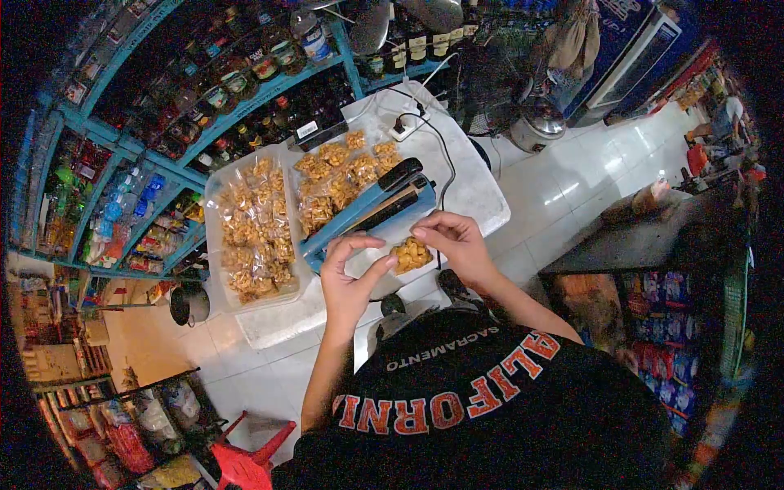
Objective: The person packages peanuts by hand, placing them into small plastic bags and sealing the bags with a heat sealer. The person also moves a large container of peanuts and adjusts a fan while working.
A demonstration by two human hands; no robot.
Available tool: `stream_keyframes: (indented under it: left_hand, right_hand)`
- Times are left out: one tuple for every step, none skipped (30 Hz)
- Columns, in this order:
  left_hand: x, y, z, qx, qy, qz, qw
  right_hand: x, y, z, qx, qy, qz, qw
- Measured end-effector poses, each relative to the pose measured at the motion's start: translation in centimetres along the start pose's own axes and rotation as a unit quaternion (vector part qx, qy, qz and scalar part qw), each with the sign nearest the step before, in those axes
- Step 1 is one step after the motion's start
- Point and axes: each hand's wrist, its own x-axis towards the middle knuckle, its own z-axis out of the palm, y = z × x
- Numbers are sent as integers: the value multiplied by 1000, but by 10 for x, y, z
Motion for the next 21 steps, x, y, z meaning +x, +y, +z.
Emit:
stream_keyframes:
  left_hand:
    - [0, -2, -1, 37, 0, 17, 999]
    - [0, -2, -1, 37, 1, 17, 999]
    - [0, -2, -1, 40, -4, 18, 999]
    - [1, -2, -1, 43, -8, 20, 999]
    - [1, -3, -1, 43, -8, 20, 999]
    - [0, -5, -1, 37, -5, 19, 999]
    - [0, -6, 0, 31, -1, 19, 999]
    - [0, -7, 0, 31, -2, 19, 999]
    - [-1, -7, -1, 12, -3, -6, 1000]
    - [-1, -8, 0, -7, -6, -31, 999]
    - [-1, -7, 0, -7, -6, -31, 999]
    - [-1, -7, 2, -28, 0, -34, 999]
    - [-1, -7, 3, -49, 7, -37, 998]
    - [0, -6, 2, -49, 7, -37, 998]
    - [1, -2, 2, -41, -7, -37, 998]
    - [1, 0, 1, -33, -20, -38, 999]
    - [2, 1, 1, -33, -20, -38, 999]
    - [3, 1, 1, -2, -42, -22, 999]
    - [4, 1, 0, 28, -65, -6, 997]
    - [4, -1, 0, 28, -64, -6, 998]
    - [3, -4, 1, 48, -55, 0, 997]
  right_hand:
    - [0, -1, 1, 1, 12, 5, 1000]
    - [0, -2, 2, 1, 23, 9, 1000]
    - [0, -3, 2, 1, 23, 9, 1000]
    - [-1, -5, 3, 5, 23, 20, 1000]
    - [-1, -5, 3, 9, 22, 31, 999]
    - [-1, -4, 3, 9, 23, 31, 999]
    - [0, -3, 3, 6, 26, 31, 999]
    - [0, -1, 3, 2, 29, 30, 999]
    - [0, -1, 3, 3, 29, 30, 999]
    - [1, 0, 3, 5, 23, 21, 1000]
    - [1, 0, 3, 6, 16, 12, 1000]
    - [1, 1, 2, 6, 17, 12, 1000]
    - [2, 1, 2, 0, 12, 12, 1000]
    - [2, 2, 1, -6, 7, 12, 1000]
    - [3, 2, 1, -5, 7, 12, 1000]
    - [3, 3, 0, -11, 0, 11, 1000]
    - [3, 3, 0, -18, -6, 10, 1000]
    - [3, 3, 0, -17, -6, 10, 1000]
    - [3, 2, 0, -40, -9, 14, 999]
    - [3, 2, 0, -63, -12, 18, 998]
    - [2, 3, -1, -63, -13, 17, 998]
